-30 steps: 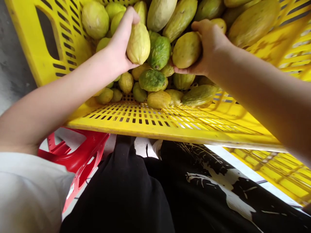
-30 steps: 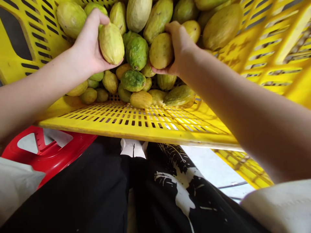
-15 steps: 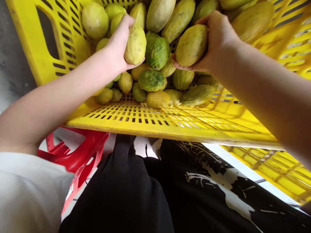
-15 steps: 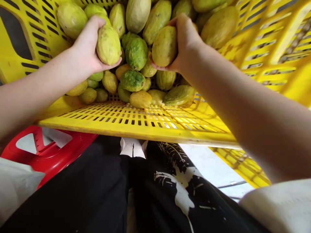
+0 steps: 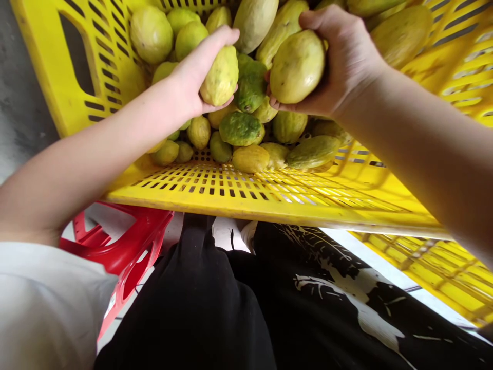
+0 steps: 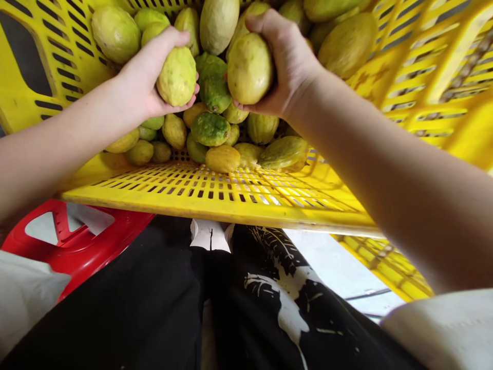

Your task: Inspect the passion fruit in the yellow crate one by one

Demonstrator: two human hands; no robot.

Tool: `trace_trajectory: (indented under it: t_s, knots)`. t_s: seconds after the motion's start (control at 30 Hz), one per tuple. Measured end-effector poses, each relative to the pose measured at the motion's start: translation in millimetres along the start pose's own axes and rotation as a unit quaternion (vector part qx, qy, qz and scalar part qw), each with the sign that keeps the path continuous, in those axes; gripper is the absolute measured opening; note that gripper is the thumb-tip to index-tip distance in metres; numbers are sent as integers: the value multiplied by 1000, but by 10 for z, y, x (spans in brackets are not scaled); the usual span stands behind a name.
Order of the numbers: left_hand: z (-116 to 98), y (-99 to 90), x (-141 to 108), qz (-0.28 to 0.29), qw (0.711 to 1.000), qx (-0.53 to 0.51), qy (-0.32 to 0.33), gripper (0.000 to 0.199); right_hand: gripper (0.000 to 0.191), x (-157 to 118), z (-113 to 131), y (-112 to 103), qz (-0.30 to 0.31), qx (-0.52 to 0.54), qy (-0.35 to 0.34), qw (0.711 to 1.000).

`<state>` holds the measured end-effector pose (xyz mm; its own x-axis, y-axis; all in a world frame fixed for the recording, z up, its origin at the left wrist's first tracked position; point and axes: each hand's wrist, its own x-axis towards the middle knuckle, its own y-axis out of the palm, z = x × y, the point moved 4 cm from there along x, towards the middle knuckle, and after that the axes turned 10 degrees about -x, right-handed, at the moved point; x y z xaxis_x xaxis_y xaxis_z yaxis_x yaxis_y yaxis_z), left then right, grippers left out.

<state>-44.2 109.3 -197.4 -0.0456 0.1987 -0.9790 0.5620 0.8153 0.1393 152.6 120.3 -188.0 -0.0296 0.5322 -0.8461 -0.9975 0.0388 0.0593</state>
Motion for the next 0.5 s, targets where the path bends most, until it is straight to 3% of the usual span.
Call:
trace_trajectory:
  t_s: [0.13, 0.27, 0.37, 0.5]
  knots:
    - [-40, 2, 21, 33, 999, 34, 26, 38, 68, -35, -30, 52, -10, -1, 12, 1000]
    - [-39, 8, 8, 41, 998, 24, 37, 42, 65, -28, -72, 56, -54, 41, 42, 997]
    - [7, 10, 30, 37, 999, 9, 5, 38, 68, -1, -104, 63, -47, 61, 48, 996]
    - [27, 13, 73, 42, 997, 66, 7, 45, 63, 44, -170, 40, -59, 71, 27, 995]
